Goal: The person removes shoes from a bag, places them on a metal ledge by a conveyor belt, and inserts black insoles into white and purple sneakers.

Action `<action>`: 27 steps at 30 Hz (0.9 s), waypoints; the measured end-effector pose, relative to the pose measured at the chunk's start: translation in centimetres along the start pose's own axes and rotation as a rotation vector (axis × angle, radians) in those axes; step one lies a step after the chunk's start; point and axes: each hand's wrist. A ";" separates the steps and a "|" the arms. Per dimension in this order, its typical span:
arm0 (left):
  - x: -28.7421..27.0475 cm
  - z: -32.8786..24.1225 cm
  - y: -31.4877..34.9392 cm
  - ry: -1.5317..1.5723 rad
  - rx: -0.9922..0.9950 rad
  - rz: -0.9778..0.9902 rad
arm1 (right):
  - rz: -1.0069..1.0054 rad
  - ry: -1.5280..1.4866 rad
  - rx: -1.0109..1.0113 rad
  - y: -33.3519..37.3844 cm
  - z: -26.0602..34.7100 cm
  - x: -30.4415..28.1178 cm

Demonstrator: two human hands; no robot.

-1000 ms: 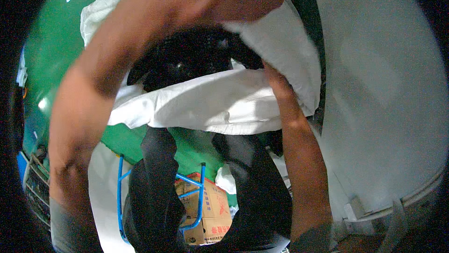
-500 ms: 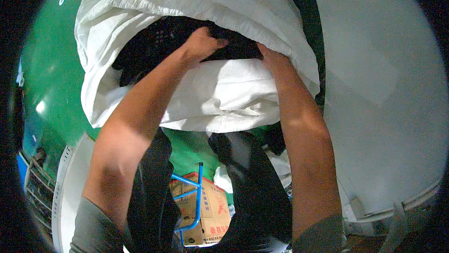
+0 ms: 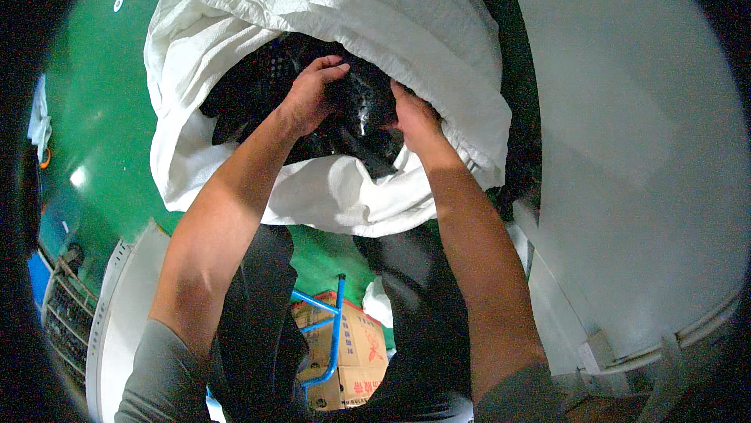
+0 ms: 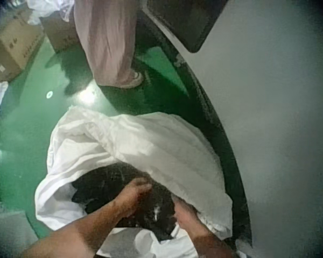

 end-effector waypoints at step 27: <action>0.3 -3.2 7.2 0.185 0.006 0.110 | 0.178 0.094 -0.129 11.2 5.5 0.9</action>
Point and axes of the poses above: each hand's wrist, its own y-axis away from the middle knuckle, its own x-axis out of the palm, z = x × y, and after that the axes turned 2 degrees about y, right-handed
